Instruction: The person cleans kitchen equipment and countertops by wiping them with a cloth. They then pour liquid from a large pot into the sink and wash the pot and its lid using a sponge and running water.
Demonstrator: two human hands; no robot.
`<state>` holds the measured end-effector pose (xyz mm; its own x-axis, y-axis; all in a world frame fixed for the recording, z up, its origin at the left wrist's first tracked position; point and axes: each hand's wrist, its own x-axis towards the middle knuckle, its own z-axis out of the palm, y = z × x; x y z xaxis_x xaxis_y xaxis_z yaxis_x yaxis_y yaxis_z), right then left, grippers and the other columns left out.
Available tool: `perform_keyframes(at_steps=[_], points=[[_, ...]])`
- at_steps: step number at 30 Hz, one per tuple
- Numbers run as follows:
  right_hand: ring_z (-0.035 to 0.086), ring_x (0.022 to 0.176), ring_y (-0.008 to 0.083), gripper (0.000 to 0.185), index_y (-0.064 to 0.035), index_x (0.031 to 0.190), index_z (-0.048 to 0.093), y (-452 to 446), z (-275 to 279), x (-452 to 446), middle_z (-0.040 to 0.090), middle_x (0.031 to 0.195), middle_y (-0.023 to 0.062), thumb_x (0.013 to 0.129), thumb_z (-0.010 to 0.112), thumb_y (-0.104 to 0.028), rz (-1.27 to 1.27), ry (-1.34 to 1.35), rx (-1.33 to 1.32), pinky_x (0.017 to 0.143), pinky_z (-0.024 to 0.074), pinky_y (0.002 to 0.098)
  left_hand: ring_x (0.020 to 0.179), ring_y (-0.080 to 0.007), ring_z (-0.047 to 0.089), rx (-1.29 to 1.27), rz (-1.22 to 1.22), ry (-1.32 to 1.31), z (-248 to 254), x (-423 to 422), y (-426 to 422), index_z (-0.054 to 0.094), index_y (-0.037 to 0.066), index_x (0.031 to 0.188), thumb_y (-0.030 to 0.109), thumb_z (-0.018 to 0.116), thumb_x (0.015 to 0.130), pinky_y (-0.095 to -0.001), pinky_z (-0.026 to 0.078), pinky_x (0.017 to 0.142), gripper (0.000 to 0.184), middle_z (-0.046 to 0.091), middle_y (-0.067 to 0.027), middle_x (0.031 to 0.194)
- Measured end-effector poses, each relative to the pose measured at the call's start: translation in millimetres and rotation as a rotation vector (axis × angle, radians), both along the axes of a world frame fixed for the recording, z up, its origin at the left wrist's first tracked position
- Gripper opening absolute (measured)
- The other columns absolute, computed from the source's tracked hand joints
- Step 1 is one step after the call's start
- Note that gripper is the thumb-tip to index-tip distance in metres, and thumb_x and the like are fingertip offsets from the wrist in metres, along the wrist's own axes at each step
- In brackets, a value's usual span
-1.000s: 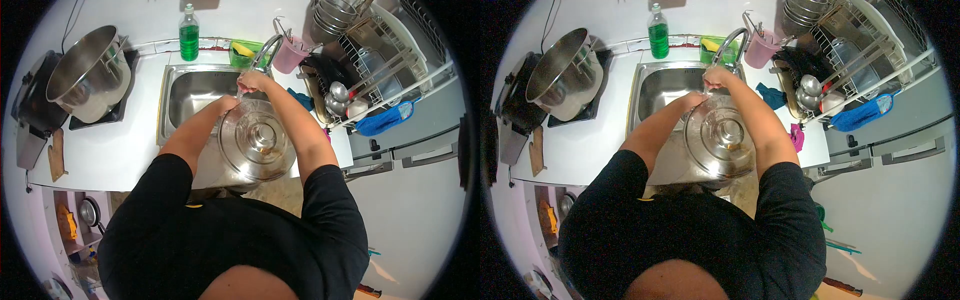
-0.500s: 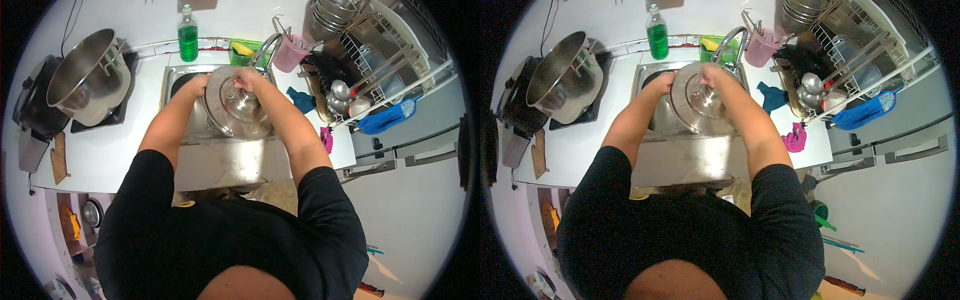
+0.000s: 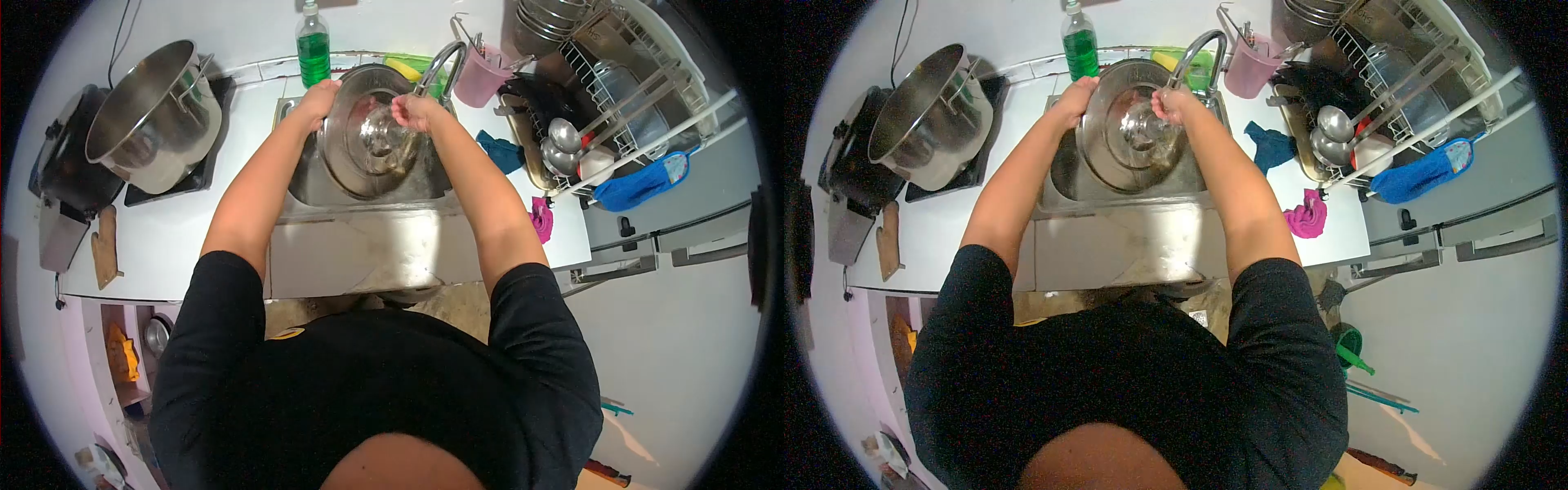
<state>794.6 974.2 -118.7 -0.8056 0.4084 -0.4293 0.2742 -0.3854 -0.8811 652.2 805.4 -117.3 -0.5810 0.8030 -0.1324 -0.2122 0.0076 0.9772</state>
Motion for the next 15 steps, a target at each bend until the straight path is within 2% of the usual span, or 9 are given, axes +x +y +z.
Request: perform_keyframes(at_steps=[2, 4, 6, 8, 9, 10, 12, 13, 15], points=[[0.058, 0.059, 0.0148, 0.014, -0.0022, 0.085, 0.052, -3.2, 3.1, 5.6, 0.057, 0.073, 0.0072, 0.087, 0.041, -0.011, 0.058, -0.134, 0.07, 0.047, 0.0493, 0.0272, 0.082, -0.0142, 0.053, 0.009, -0.046, 0.106, 6.9, 1.4, -1.1, 0.048, 0.004, 0.099, 0.025, 0.039, 0.092, -0.0304, 0.044, 0.074, 0.025, 0.056, -0.0059, 0.093], [0.056, 0.056, 0.0143, 0.014, -0.0013, 0.086, 0.052, -3.4, -0.2, 3.3, 0.056, 0.07, 0.008, 0.086, 0.04, -0.009, 0.143, -0.093, -0.003, 0.045, 0.0484, 0.0267, 0.081, -0.0134, 0.051, -0.074, -0.086, 0.312, 0.0, -6.2, 0.4, 0.049, 0.003, 0.1, 0.025, 0.04, 0.091, -0.0294, 0.043, 0.074, 0.025, 0.055, -0.0047, 0.092], [0.057, 0.059, 0.0144, 0.013, -0.0002, 0.087, 0.051, -1.2, -6.8, -0.7, 0.057, 0.072, 0.0091, 0.086, 0.039, -0.007, -0.028, -0.082, 0.125, 0.048, 0.0491, 0.0265, 0.082, -0.0134, 0.051, -0.089, -0.13, 0.262, -6.9, 3.3, -0.4, 0.049, 0.003, 0.1, 0.025, 0.041, 0.091, -0.0292, 0.043, 0.074, 0.025, 0.055, -0.0046, 0.093], [0.059, 0.063, 0.0156, 0.015, 0.0018, 0.093, 0.05, -5.4, -2.6, -3.6, 0.058, 0.078, 0.0108, 0.085, 0.039, -0.004, -0.05, -0.092, 0.182, 0.05, 0.05, 0.0265, 0.083, -0.0134, 0.051, -0.103, -0.174, 0.221, -17.1, 14.3, 4.9, 0.049, 0.003, 0.1, 0.025, 0.043, 0.09, -0.029, 0.043, 0.075, 0.025, 0.055, -0.0045, 0.094], [0.06, 0.066, 0.0149, 0.016, 0.0014, 0.097, 0.049, -13.7, 7.3, 0.5, 0.059, 0.081, 0.0114, 0.087, 0.039, -0.005, 0.131, 0.016, 0.061, 0.053, 0.0508, 0.0244, 0.081, -0.0127, 0.05, -0.094, -0.193, 0.269, -40.5, 17.1, 14.9, 0.05, 0.003, 0.099, 0.022, 0.042, 0.09, -0.0277, 0.042, 0.074, 0.022, 0.055, -0.0041, 0.091], [0.06, 0.068, 0.0143, 0.018, 0.001, 0.102, 0.048, -17.2, 10.6, 2.7, 0.06, 0.083, 0.0119, 0.088, 0.039, -0.007, 0.312, 0.124, -0.058, 0.057, 0.0516, 0.0223, 0.08, -0.0119, 0.049, -0.084, -0.212, 0.316, -38.6, 29.9, 18.7, 0.052, 0.004, 0.097, 0.019, 0.041, 0.09, -0.0264, 0.041, 0.073, 0.02, 0.055, -0.0037, 0.088], [0.06, 0.068, 0.0143, 0.022, 0.0027, 0.107, 0.047, -21.6, 12.0, 2.9, 0.06, 0.088, 0.0133, 0.087, 0.04, -0.004, 0.307, 0.169, -0.143, 0.057, 0.0513, 0.0213, 0.082, -0.0127, 0.049, 0.229, -0.266, 0.072, -29.6, 66.2, 21.6, 0.05, 0.004, 0.103, 0.016, 0.042, 0.088, -0.027, 0.041, 0.075, 0.021, 0.055, -0.0031, 0.091], [0.06, 0.069, 0.0141, 0.022, 0.0025, 0.107, 0.047, -19.9, 10.7, 3.4, 0.06, 0.088, 0.0134, 0.087, 0.041, -0.005, 0.331, 0.169, -0.109, 0.057, 0.0512, 0.0207, 0.086, -0.0131, 0.048, 0.174, -0.321, -0.052, -47.4, 57.0, 33.1, 0.048, 0.004, 0.11, 0.013, 0.043, 0.087, -0.0273, 0.039, 0.078, 0.025, 0.054, -0.0031, 0.097], [0.06, 0.067, 0.013, 0.021, 0.0026, 0.105, 0.049, -17.5, 18.3, 10.2, 0.061, 0.086, 0.0124, 0.086, 0.045, -0.005, 0.321, 0.123, -0.055, 0.054, 0.049, 0.0178, 0.088, -0.013, 0.047, 0.143, -0.311, -0.009, -54.9, 58.0, 37.5, 0.048, 0.004, 0.108, 0.012, 0.043, 0.087, -0.0273, 0.039, 0.078, 0.023, 0.053, -0.0032, 0.097]])
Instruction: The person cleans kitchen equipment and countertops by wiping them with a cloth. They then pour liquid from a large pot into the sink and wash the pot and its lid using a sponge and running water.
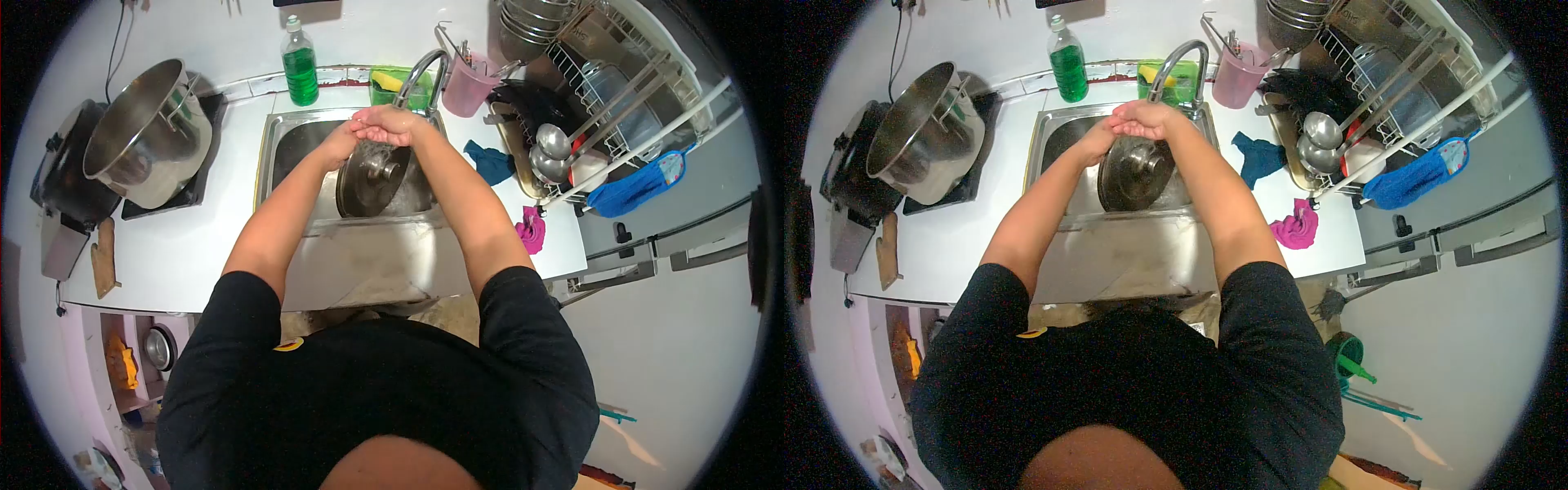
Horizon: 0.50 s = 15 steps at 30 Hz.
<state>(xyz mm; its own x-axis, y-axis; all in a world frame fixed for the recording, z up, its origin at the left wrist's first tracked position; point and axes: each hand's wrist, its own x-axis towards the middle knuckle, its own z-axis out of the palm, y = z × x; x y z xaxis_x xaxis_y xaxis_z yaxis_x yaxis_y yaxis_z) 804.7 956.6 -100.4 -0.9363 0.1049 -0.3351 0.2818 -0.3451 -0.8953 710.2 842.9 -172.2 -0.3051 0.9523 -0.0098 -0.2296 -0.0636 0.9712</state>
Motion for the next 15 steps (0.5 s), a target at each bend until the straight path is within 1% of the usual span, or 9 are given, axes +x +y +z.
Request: perform_keyframes(at_steps=[1, 3, 5, 7, 9, 10, 12, 13, 15], points=[[0.06, 0.067, 0.013, 0.021, 0.0026, 0.105, 0.049, 19.1, -12.2, -3.2, 0.061, 0.086, 0.0124, 0.086, 0.045, -0.005, 0.005, -0.002, 0.0, 0.054, 0.049, 0.0178, 0.089, -0.0128, 0.046, -0.028, 0.018, 0.046, -7.1, -1.5, 1.3, 0.048, 0.004, 0.107, 0.012, 0.043, 0.087, -0.0272, 0.038, 0.079, 0.022, 0.052, -0.0034, 0.096], [0.06, 0.068, 0.0158, 0.024, 0.0001, 0.105, 0.05, 62.6, -35.2, -8.3, 0.062, 0.082, 0.012, 0.082, 0.049, -0.007, -0.255, 0.054, 0.343, 0.052, 0.0476, 0.0243, 0.09, -0.0127, 0.045, -0.11, 0.053, 0.173, -12.7, -10.8, -11.4, 0.048, 0.003, 0.103, 0.013, 0.043, 0.087, -0.0276, 0.037, 0.079, 0.019, 0.051, -0.0033, 0.095], [0.06, 0.072, 0.0251, 0.028, -0.0027, 0.105, 0.051, 83.2, -47.9, 5.7, 0.061, 0.078, 0.014, 0.076, 0.053, -0.004, -0.526, -0.173, 1.315, 0.057, 0.0463, 0.0352, 0.088, -0.0125, 0.044, -0.213, 0.103, 0.255, -2.7, -8.5, -38.3, 0.048, 0.004, 0.099, 0.016, 0.042, 0.088, -0.0274, 0.037, 0.08, 0.017, 0.05, -0.0022, 0.092], [0.057, 0.078, 0.0342, 0.033, -0.0046, 0.106, 0.05, 99.8, -86.2, 13.9, 0.059, 0.076, 0.0175, 0.073, 0.053, -0.005, -0.553, -0.07, 1.483, 0.066, 0.0439, 0.0419, 0.087, -0.0119, 0.044, -0.288, 0.222, 0.353, 5.7, -3.5, -68.7, 0.048, 0.006, 0.1, 0.021, 0.04, 0.09, -0.0269, 0.036, 0.08, 0.019, 0.05, -0.001, 0.091], [0.055, 0.08, 0.0373, 0.03, -0.0043, 0.103, 0.049, 104.5, -110.8, 22.3, 0.058, 0.076, 0.02, 0.073, 0.053, -0.007, -0.559, 0.293, 1.54, 0.068, 0.0434, 0.0437, 0.085, -0.0102, 0.043, -0.296, 0.313, 0.299, -17.6, -14.0, -89.8, 0.047, 0.009, 0.098, 0.028, 0.037, 0.092, -0.0261, 0.036, 0.08, 0.021, 0.048, 0.0008, 0.089], [0.055, 0.08, 0.0373, 0.03, -0.0043, 0.103, 0.049, 103.0, -113.1, 23.8, 0.058, 0.076, 0.02, 0.073, 0.053, -0.007, -0.556, 0.304, 1.538, 0.068, 0.0434, 0.0437, 0.085, -0.0102, 0.043, -0.294, 0.323, 0.302, -22.3, -16.0, -98.0, 0.047, 0.009, 0.098, 0.028, 0.037, 0.092, -0.0261, 0.036, 0.08, 0.021, 0.048, 0.0008, 0.089], [0.055, 0.077, 0.0394, 0.023, -0.0035, 0.094, 0.047, 98.3, -114.7, 21.2, 0.058, 0.079, 0.0218, 0.072, 0.053, -0.008, -0.521, 0.075, 1.523, 0.068, 0.0438, 0.0461, 0.083, -0.0093, 0.043, -0.265, 0.415, 0.284, -30.1, -18.1, -111.4, 0.046, 0.011, 0.096, 0.03, 0.034, 0.093, -0.0254, 0.036, 0.079, 0.022, 0.048, 0.0016, 0.087], [0.055, 0.077, 0.0394, 0.023, -0.0035, 0.094, 0.047, 97.6, -107.4, 18.0, 0.058, 0.079, 0.0218, 0.072, 0.053, -0.008, -0.517, 0.074, 1.516, 0.068, 0.0438, 0.0461, 0.083, -0.0093, 0.043, -0.273, 0.417, 0.284, -21.7, -11.2, -112.9, 0.046, 0.011, 0.096, 0.03, 0.034, 0.093, -0.0254, 0.036, 0.079, 0.022, 0.048, 0.0016, 0.087], [0.055, 0.076, 0.0365, 0.021, -0.0038, 0.09, 0.047, 97.7, -87.7, 14.4, 0.057, 0.079, 0.019, 0.071, 0.055, -0.008, -0.263, -0.152, 1.644, 0.068, 0.0454, 0.0444, 0.082, -0.008, 0.04, -0.227, 0.495, 0.065, -7.3, 1.5, -113.1, 0.046, 0.011, 0.095, 0.028, 0.035, 0.093, -0.0232, 0.034, 0.077, 0.021, 0.045, 0.0024, 0.084]])
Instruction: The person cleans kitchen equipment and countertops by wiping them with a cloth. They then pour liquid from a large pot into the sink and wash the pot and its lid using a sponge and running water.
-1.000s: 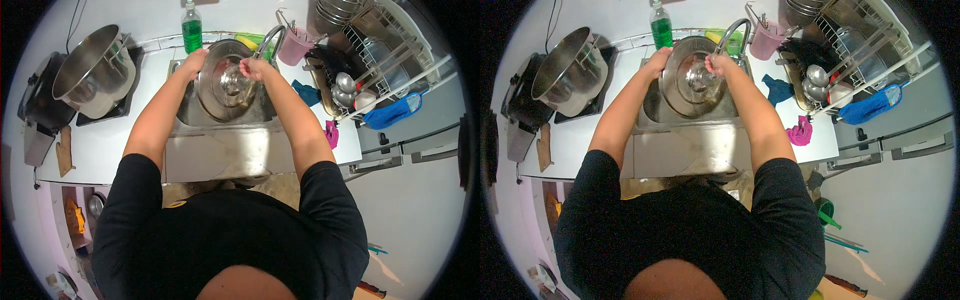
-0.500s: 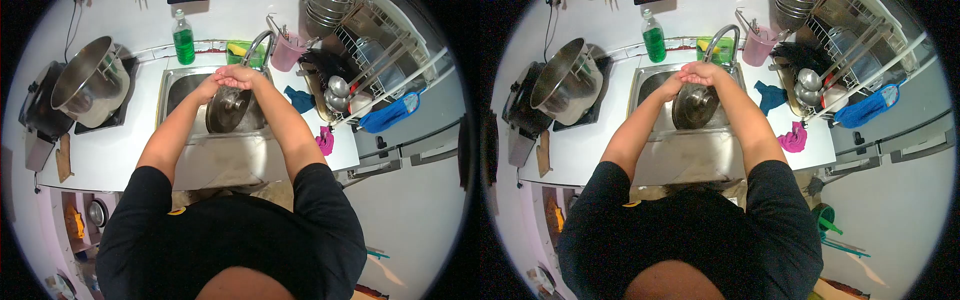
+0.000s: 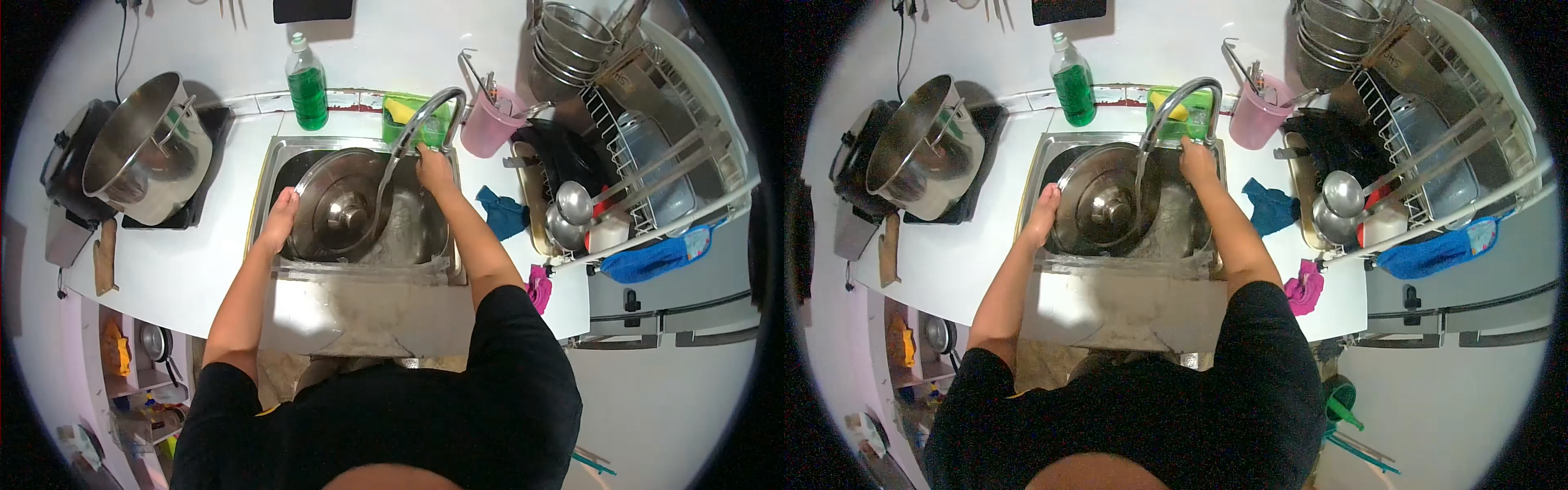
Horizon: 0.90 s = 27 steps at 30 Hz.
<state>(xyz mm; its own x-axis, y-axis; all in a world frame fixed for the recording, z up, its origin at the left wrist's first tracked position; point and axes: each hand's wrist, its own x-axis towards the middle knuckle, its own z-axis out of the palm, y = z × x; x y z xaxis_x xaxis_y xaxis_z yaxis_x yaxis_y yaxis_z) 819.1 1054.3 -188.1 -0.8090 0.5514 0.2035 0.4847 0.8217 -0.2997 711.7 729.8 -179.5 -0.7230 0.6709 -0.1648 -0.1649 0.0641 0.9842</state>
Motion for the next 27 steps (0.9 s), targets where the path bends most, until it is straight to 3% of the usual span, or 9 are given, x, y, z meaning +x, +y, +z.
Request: perform_keyframes(at_steps=[1, 6, 8, 10, 12, 19, 22, 24, 27], points=[[0.056, 0.077, 0.0341, 0.018, -0.0037, 0.086, 0.05, -0.1, 2.9, 2.6, 0.055, 0.078, 0.0177, 0.07, 0.057, -0.01, 0.132, 0.196, 0.168, 0.068, 0.0469, 0.0415, 0.082, -0.008, 0.04, 0.002, 0.007, -0.004, -5.9, -2.7, -0.3, 0.046, 0.011, 0.095, 0.028, 0.035, 0.093, -0.0232, 0.034, 0.077, 0.021, 0.045, 0.0024, 0.084], [0.056, 0.079, 0.0333, 0.012, -0.0019, 0.077, 0.054, -11.1, 20.1, -0.8, 0.056, 0.083, 0.0165, 0.069, 0.059, -0.01, 0.216, 0.309, 0.172, 0.069, 0.0469, 0.0399, 0.082, -0.0059, 0.04, 0.069, 0.042, 0.0, -36.5, -9.7, -3.0, 0.047, 0.012, 0.094, 0.027, 0.038, 0.092, -0.0214, 0.034, 0.076, 0.017, 0.046, 0.0045, 0.085], [0.056, 0.082, 0.0331, 0.012, -0.0013, 0.076, 0.055, 3.9, 28.4, -18.0, 0.056, 0.086, 0.0162, 0.068, 0.059, -0.009, 0.204, 0.329, 0.144, 0.071, 0.0466, 0.0397, 0.082, -0.0059, 0.041, 0.078, 0.063, 0.1, -16.4, 1.9, 3.4, 0.047, 0.011, 0.095, 0.02, 0.048, 0.088, -0.0212, 0.034, 0.075, 0.011, 0.047, 0.0042, 0.087], [0.056, 0.076, 0.0337, 0.008, -0.0044, 0.072, 0.057, 41.0, 27.0, -61.4, 0.056, 0.076, 0.0184, 0.069, 0.056, -0.012, 0.115, 0.517, 0.301, 0.068, 0.0461, 0.0412, 0.084, -0.0067, 0.042, 0.091, 0.033, 0.182, -14.8, 8.4, 5.2, 0.046, 0.011, 0.098, 0.009, 0.056, 0.081, -0.0214, 0.035, 0.076, 0.02, 0.047, 0.0031, 0.087], [0.058, 0.082, 0.032, 0.015, -0.0035, 0.075, 0.059, 53.8, 33.3, -85.4, 0.059, 0.079, 0.0178, 0.071, 0.054, -0.017, -0.106, -0.114, 0.398, 0.071, 0.0462, 0.041, 0.088, -0.0084, 0.045, 0.037, 0.001, 0.124, -13.8, 9.8, 3.8, 0.045, 0.01, 0.102, 0.001, 0.06, 0.074, -0.0233, 0.037, 0.079, 0.033, 0.049, 0.0014, 0.091], [0.058, 0.088, 0.0292, 0.031, -0.0038, 0.097, 0.062, 66.6, 45.0, -110.9, 0.061, 0.098, 0.0168, 0.076, 0.05, -0.024, -0.139, -0.469, 0.446, 0.074, 0.0467, 0.0426, 0.093, -0.0103, 0.046, 0.047, -0.036, 0.113, -11.2, 6.3, 8.7, 0.042, 0.009, 0.107, -0.001, 0.057, 0.075, -0.025, 0.038, 0.082, 0.036, 0.05, -0.0007, 0.098], [0.059, 0.083, 0.0333, 0.027, -0.0019, 0.091, 0.062, 59.7, 52.9, -102.0, 0.061, 0.092, 0.0193, 0.075, 0.051, -0.019, -0.111, -0.496, 0.309, 0.073, 0.0471, 0.0418, 0.092, -0.0102, 0.046, 0.088, -0.06, 0.115, -12.3, 6.6, 4.1, 0.042, 0.009, 0.107, -0.001, 0.057, 0.075, -0.0247, 0.038, 0.081, 0.036, 0.051, -0.0007, 0.098], [0.058, 0.079, 0.0362, 0.022, -0.001, 0.082, 0.062, 38.1, 53.0, -75.1, 0.06, 0.087, 0.0215, 0.072, 0.054, -0.018, -0.073, 0.199, 0.162, 0.069, 0.0476, 0.0407, 0.09, -0.0103, 0.047, 0.092, -0.054, 0.199, -23.0, -1.1, 1.7, 0.042, 0.009, 0.107, -0.001, 0.057, 0.075, -0.0244, 0.038, 0.081, 0.036, 0.051, -0.0008, 0.098], [0.06, 0.074, 0.0311, 0.02, 0.0016, 0.078, 0.059, -9.5, 42.7, -30.4, 0.06, 0.078, 0.0226, 0.068, 0.056, -0.015, 0.061, 0.025, -0.005, 0.068, 0.0463, 0.0371, 0.092, -0.01, 0.047, 0.103, 0.02, 0.16, -28.8, 5.3, -9.6, 0.044, 0.009, 0.106, -0.002, 0.057, 0.075, -0.0235, 0.037, 0.082, 0.035, 0.051, -0.001, 0.097]])
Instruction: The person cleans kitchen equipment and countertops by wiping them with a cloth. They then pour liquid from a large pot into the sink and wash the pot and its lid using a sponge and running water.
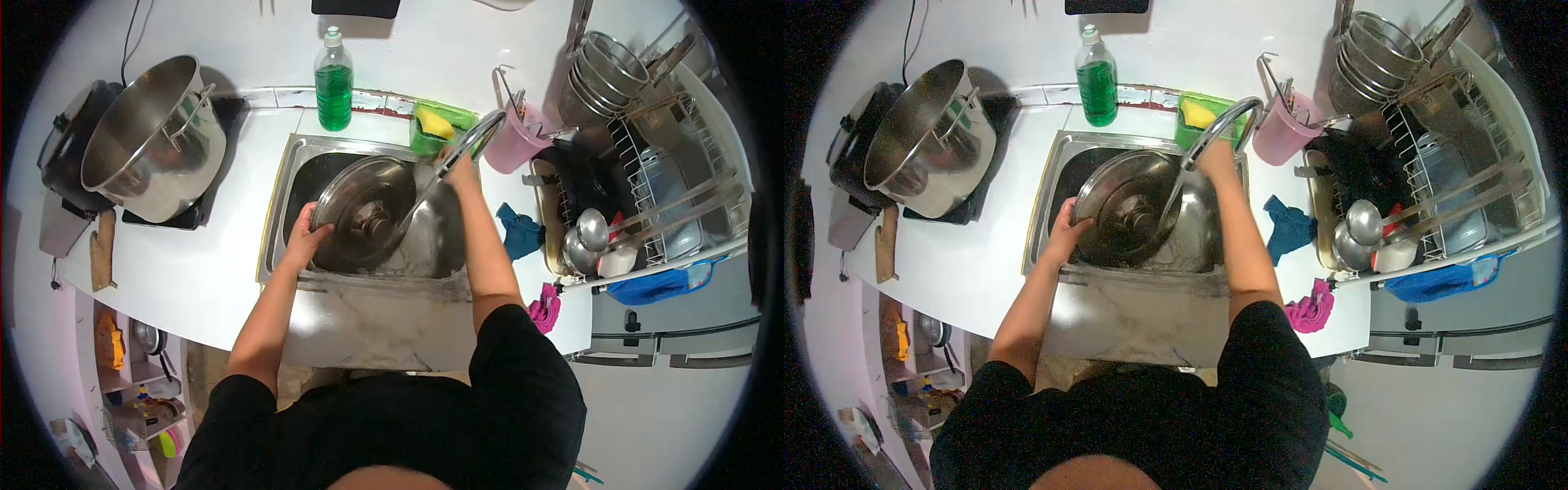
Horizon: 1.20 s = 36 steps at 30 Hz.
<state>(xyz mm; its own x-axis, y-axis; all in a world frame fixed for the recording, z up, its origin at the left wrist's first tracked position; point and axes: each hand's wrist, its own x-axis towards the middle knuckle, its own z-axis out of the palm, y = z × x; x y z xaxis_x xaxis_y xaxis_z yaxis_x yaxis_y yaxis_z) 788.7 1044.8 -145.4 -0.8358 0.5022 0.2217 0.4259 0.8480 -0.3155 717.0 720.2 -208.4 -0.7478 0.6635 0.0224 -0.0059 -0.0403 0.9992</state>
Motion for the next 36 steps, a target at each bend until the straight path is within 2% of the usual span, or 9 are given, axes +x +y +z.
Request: perform_keyframes(at_steps=[5, 6, 9, 14, 18, 25, 30, 31, 36], points=[[0.058, 0.063, 0.0276, 0.017, -0.0001, 0.071, 0.059, 30.4, -132.8, -0.5, 0.059, 0.069, 0.0166, 0.063, 0.059, -0.015, 0.101, -0.313, 0.065, 0.061, 0.046, 0.0352, 0.094, -0.01, 0.047, 0.02, -0.051, -0.048, -4.5, 0.7, -4.2, 0.044, 0.008, 0.107, -0.004, 0.057, 0.074, -0.024, 0.037, 0.083, 0.038, 0.051, -0.0008, 0.098], [0.057, 0.063, 0.0289, 0.015, 0.0003, 0.07, 0.059, 37.1, -134.8, -7.6, 0.059, 0.069, 0.0175, 0.064, 0.058, -0.014, 0.001, 0.154, 0.038, 0.061, 0.0459, 0.0363, 0.094, -0.01, 0.047, 0.005, -0.042, -0.026, -2.0, -1.9, -4.4, 0.044, 0.008, 0.107, -0.005, 0.057, 0.073, -0.0242, 0.037, 0.083, 0.039, 0.051, -0.0008, 0.098], [0.056, 0.057, 0.0307, 0.019, 0.0004, 0.059, 0.057, 2.0, 2.8, -20.2, 0.059, 0.066, 0.0183, 0.068, 0.056, -0.016, -0.221, 0.328, 0.07, 0.056, 0.0467, 0.0346, 0.093, -0.0096, 0.047, -0.009, -0.051, -0.018, 5.9, -2.4, -4.9, 0.044, 0.007, 0.104, -0.007, 0.057, 0.072, -0.0232, 0.037, 0.082, 0.038, 0.051, -0.0005, 0.097], [0.062, 0.071, 0.0269, 0.016, -0.0043, 0.073, 0.064, 77.9, 0.3, -71.2, 0.062, 0.075, 0.0173, 0.075, 0.05, -0.011, -0.079, -0.55, 0.578, 0.063, 0.0498, 0.0353, 0.093, -0.0087, 0.047, 0.014, -0.087, -0.099, -16.5, -11.1, -0.7, 0.045, 0.007, 0.105, -0.004, 0.057, 0.073, -0.0228, 0.037, 0.082, 0.036, 0.051, -0.0003, 0.098], [0.063, 0.074, 0.0278, 0.017, -0.0057, 0.079, 0.066, 132.9, -45.6, -91.8, 0.063, 0.079, 0.0167, 0.076, 0.05, -0.012, -0.111, -0.339, 0.483, 0.065, 0.0501, 0.036, 0.094, -0.0084, 0.047, 0.006, -0.099, -0.176, -4.1, -4.3, -2.1, 0.045, 0.006, 0.114, 0.0, 0.056, 0.077, -0.0227, 0.037, 0.082, 0.039, 0.054, -0.0008, 0.101], [0.054, 0.073, 0.0309, 0.016, -0.0054, 0.081, 0.063, 15.9, 62.4, -33.7, 0.056, 0.075, 0.0124, 0.072, 0.052, -0.012, -0.187, 0.099, 0.736, 0.069, 0.0445, 0.0411, 0.094, -0.0111, 0.047, -0.076, -0.223, -0.163, 4.9, -7.5, 5.6, 0.037, 0.006, 0.124, 0.009, 0.058, 0.08, -0.0257, 0.036, 0.084, 0.049, 0.053, -0.0023, 0.103], [0.049, 0.08, 0.0316, 0.018, -0.0042, 0.075, 0.058, -61.4, 6.3, -23.9, 0.053, 0.076, 0.0153, 0.062, 0.047, -0.002, 0.453, 0.667, 0.14, 0.067, 0.0389, 0.0414, 0.091, -0.0107, 0.049, 0.015, -0.268, -0.033, 25.0, -13.5, 28.7, 0.044, 0.005, 0.116, 0.002, 0.055, 0.077, -0.0255, 0.04, 0.08, 0.041, 0.055, -0.0016, 0.098], [0.048, 0.08, 0.0286, 0.013, -0.0068, 0.075, 0.058, -86.7, 0.8, -22.9, 0.054, 0.082, 0.0095, 0.065, 0.051, -0.008, 0.447, 0.337, 0.055, 0.069, 0.0373, 0.039, 0.092, -0.0109, 0.049, -0.002, -0.282, -0.035, 24.1, -15.9, 35.2, 0.046, 0.005, 0.115, 0.0, 0.055, 0.076, -0.0257, 0.04, 0.081, 0.04, 0.055, -0.0016, 0.098], [0.053, 0.073, 0.0223, 0.02, -0.0132, 0.062, 0.058, -147.4, -20.8, -23.4, 0.057, 0.072, 0.0022, 0.073, 0.055, -0.03, 0.407, 0.556, 0.276, 0.065, 0.0345, 0.0458, 0.076, -0.0103, 0.051, -0.22, -0.41, 0.202, -15.1, -23.2, 47.8, 0.053, 0.004, 0.099, -0.003, 0.055, 0.07, -0.0249, 0.042, 0.071, 0.03, 0.057, 0.0006, 0.08]])
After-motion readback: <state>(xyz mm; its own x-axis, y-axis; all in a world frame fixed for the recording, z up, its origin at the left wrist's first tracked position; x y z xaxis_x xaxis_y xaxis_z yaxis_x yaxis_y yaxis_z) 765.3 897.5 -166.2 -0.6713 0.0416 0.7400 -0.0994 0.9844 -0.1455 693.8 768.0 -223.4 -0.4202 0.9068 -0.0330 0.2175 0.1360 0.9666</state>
